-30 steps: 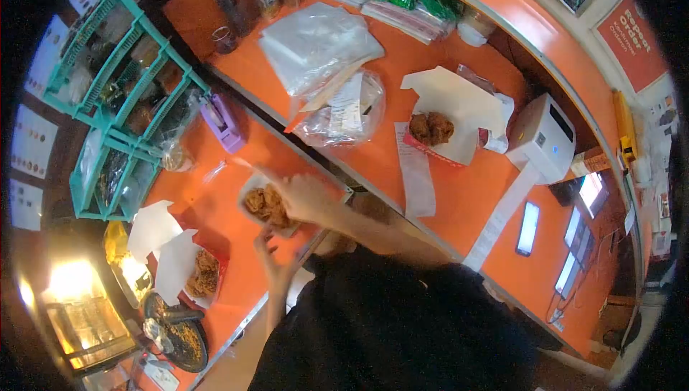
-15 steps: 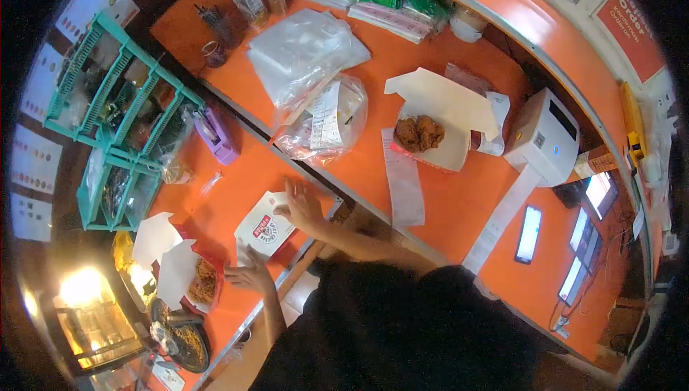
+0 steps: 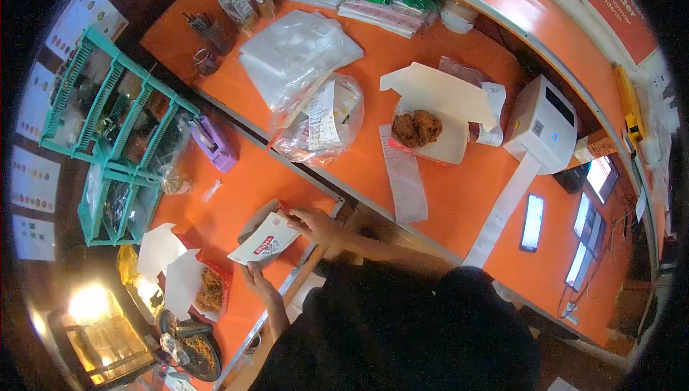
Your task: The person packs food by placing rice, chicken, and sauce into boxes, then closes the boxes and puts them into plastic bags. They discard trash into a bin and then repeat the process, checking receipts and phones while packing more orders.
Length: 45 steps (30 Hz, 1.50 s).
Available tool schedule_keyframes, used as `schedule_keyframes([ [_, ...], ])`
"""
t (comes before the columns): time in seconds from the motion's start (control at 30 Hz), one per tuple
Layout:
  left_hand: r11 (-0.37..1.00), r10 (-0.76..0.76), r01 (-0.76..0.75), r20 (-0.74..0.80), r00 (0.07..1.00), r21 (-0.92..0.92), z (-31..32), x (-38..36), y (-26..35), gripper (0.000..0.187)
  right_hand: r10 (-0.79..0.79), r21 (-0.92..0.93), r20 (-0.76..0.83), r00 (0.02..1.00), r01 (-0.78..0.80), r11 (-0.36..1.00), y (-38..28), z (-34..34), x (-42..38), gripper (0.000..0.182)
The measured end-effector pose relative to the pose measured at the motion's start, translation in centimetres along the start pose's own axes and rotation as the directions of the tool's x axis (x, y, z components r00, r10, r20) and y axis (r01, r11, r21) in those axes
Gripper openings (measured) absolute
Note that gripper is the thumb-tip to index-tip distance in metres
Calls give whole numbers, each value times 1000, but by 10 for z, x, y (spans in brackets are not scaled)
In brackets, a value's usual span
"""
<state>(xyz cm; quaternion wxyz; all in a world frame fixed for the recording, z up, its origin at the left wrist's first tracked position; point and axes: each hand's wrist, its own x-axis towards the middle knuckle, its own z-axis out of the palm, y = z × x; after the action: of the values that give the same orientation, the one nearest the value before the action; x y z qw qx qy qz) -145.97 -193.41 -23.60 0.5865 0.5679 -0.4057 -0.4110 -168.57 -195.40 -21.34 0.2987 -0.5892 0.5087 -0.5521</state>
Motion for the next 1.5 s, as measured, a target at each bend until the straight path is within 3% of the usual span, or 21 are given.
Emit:
schedule_keyframes([
  [0.07, 990, 46, -49, 31, 998, 132, -10, 9, -17, 37, 82, -7, 29, 996, -82, 997, 5, 3, 0, 31],
  [0.17, 899, -87, 32, 107, 990, 437, -37, 37, -44, 39, 337, -160, 146, 930, -314, 936, 18, 9, 14, 30],
  [0.23, 847, -329, 242, 111, 938, 473, -44, 56, -46, 39, 449, -182, 170, 877, -420, 889, 19, 17, 25, 28],
  [0.27, 801, -445, 340, 109, 889, 492, -45, 63, -46, 39, 334, -195, 34, 942, -321, 927, 17, 23, 29, 26],
  [0.33, 848, 10, -102, 176, 984, 519, -36, 74, -63, 39, 65, -261, -228, 971, -125, 957, 12, 35, 34, 23],
  [0.4, 888, 196, -259, 197, 961, 380, -23, 76, -59, 39, 11, -216, -183, 983, -51, 975, 3, 43, 43, 21],
  [0.5, 962, 187, -203, 103, 977, 185, 14, 65, -21, 38, -68, -106, -169, 983, 51, 993, 23, 64, 45, 20],
  [0.6, 800, 351, -325, 45, 935, 505, 12, 80, -38, 34, 19, 44, -87, 996, -15, 999, 9, 58, 45, 18],
  [0.77, 423, 440, -394, 195, 876, 816, 11, 88, -46, 33, -114, -227, -83, 990, 93, 969, 51, 68, 57, 16],
  [0.8, 728, 388, -283, -35, 921, 624, 17, 85, -44, 25, -49, -54, -88, 995, 44, 998, 51, 70, 58, 16],
  [0.9, 955, 94, -106, 57, 994, 277, 8, 95, -42, 16, 194, 397, 3, 981, -180, 900, 39, 72, 63, 15],
  [0.93, 988, -123, 130, 79, 989, -89, 11, 97, -34, 22, 291, 490, 76, 954, -290, 822, 39, 72, 63, 16],
  [1.03, 848, -129, -11, 225, 966, 530, 11, 111, -18, 32, 316, 274, 53, 947, -318, 908, 76, 101, 64, 28],
  [1.07, 523, -61, -153, 215, 975, 838, 20, 110, 2, 34, 311, 144, 98, 945, -323, 935, 84, 106, 66, 32],
  [1.17, 295, 252, -126, 50, 967, 947, 66, 86, 20, 33, 486, -248, 150, 861, -443, 862, 62, 111, 108, 37],
  [1.2, 296, 186, -109, 55, 981, 949, 81, 71, 30, 32, 570, -374, 129, 812, -492, 786, 51, 115, 130, 37],
  [1.23, 297, 115, -90, 58, 992, 951, 89, 57, 38, 33, 318, -365, -119, 941, -339, 867, 80, 134, 151, 41],
  [1.33, 319, 31, -197, 197, 980, 927, 85, 45, 39, 36, -112, -344, -342, 933, -13, 939, 66, 156, 235, 41],
  [1.43, 75, 175, -588, 570, 803, 805, 54, 66, -11, 38, 353, -276, 117, 928, -311, 909, 127, 184, 290, 34],
  [1.47, 291, -93, -636, 683, 725, 715, 42, 75, 33, 35, 396, -166, 94, 914, -377, 911, 116, 188, 293, 32],
  [1.5, 422, 7, -647, 711, 703, 636, 32, 79, 20, 36, 445, -54, 76, 892, -442, 895, 106, 188, 294, 30],
])
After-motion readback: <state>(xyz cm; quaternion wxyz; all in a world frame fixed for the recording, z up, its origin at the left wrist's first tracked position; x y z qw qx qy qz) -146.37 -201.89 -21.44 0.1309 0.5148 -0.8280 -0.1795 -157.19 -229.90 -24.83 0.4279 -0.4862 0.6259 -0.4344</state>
